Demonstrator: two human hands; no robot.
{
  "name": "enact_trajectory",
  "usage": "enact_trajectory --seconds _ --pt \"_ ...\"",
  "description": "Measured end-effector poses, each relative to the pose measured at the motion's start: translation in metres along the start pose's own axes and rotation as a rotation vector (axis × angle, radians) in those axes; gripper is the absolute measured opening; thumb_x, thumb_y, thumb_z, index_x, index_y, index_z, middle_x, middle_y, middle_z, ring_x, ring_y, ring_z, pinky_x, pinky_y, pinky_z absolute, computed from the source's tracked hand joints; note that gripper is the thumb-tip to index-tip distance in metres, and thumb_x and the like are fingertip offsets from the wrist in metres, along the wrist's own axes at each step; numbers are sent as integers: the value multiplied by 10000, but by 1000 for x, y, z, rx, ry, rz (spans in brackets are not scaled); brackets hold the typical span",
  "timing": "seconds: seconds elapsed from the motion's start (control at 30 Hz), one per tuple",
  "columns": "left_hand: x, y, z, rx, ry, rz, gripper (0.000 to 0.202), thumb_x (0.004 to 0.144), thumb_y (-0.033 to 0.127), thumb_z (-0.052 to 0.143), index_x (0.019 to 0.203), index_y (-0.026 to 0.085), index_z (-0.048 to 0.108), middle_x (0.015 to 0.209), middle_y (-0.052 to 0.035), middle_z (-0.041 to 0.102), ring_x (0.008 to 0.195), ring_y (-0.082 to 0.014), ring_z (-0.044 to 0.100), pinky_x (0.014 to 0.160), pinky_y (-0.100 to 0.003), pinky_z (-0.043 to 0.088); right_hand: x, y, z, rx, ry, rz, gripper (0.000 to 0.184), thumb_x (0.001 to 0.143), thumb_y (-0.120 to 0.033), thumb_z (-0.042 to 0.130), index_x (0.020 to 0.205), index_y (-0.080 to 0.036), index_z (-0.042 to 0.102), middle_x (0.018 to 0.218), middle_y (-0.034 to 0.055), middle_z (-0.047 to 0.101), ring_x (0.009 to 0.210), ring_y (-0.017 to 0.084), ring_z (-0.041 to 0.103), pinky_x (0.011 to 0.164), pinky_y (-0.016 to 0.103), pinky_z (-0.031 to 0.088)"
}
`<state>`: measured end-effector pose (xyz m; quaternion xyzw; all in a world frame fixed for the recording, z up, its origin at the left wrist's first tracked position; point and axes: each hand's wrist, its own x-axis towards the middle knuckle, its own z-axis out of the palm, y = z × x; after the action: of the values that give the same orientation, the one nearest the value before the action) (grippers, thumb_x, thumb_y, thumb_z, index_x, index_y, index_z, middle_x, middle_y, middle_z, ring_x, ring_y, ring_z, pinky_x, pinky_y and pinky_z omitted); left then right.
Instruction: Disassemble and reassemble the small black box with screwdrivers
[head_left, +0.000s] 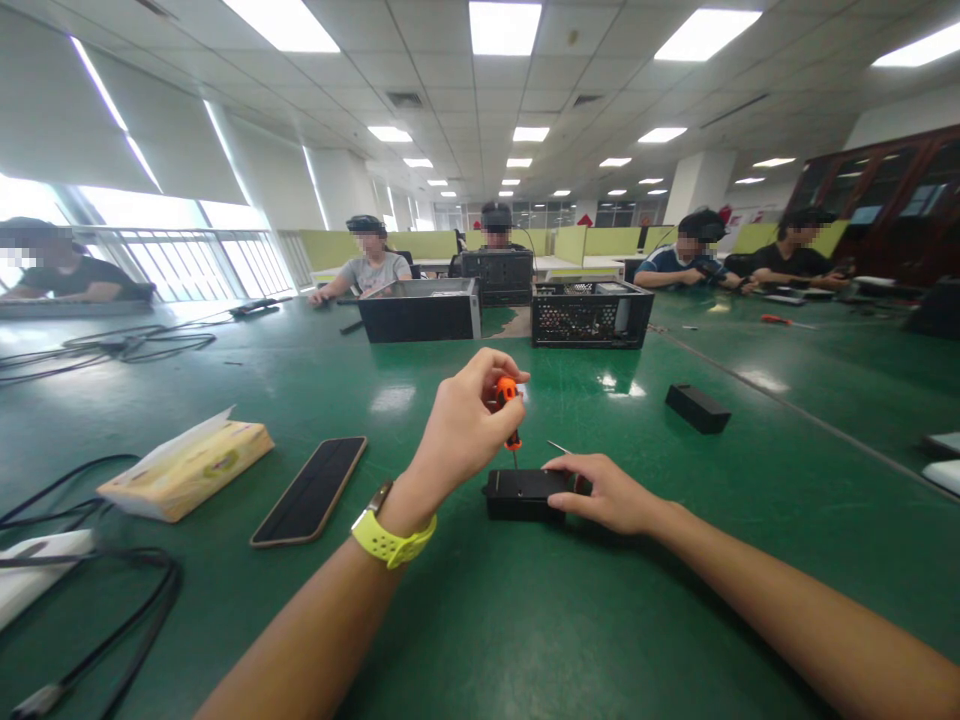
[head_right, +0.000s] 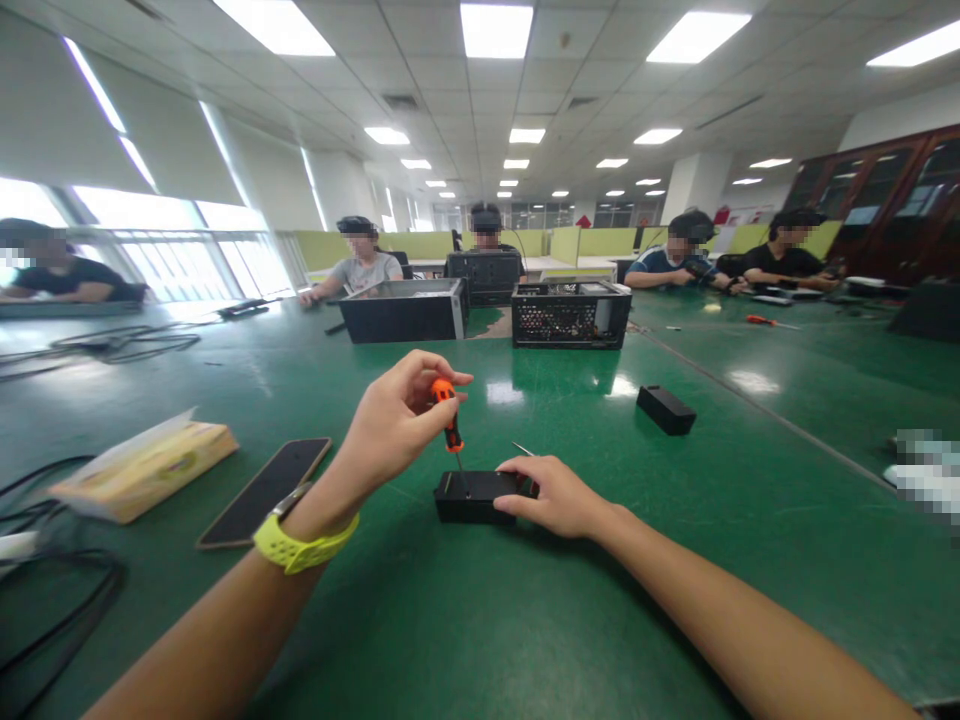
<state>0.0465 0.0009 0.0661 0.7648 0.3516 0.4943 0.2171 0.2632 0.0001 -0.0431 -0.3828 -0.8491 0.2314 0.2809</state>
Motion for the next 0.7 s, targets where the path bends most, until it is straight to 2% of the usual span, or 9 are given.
enact_trajectory --seconds 0.2,0.37,0.57,0.7 --pt "0 4 0 20 24 30 144 726 135 591 869 148 607 1076 -74 647 782 -131 657 661 -237 563 0 -1 0 -7 2 -2 373 846 -413 638 1116 -155 645 984 54 699 824 182 622 738 278 457" --pt "0 4 -1 77 37 56 202 751 158 590 919 171 702 969 -53 613 845 -145 620 614 -207 564 0 -1 0 -12 -4 6 376 848 -409 636 1127 -157 643 998 59 701 838 187 623 746 285 456" --pt "2 9 -4 88 37 41 320 736 114 610 1049 168 646 948 -26 695 825 -124 650 606 -171 522 0 -2 0 -16 -4 17 374 848 -410 633 1125 -158 645 991 56 700 827 185 619 733 283 456" --pt "1 10 -4 96 12 35 251 736 98 594 971 159 660 941 -26 704 806 -122 653 615 -177 525 0 -2 0 -8 -8 16 368 849 -409 631 1113 -154 646 968 51 696 813 181 616 723 280 455"
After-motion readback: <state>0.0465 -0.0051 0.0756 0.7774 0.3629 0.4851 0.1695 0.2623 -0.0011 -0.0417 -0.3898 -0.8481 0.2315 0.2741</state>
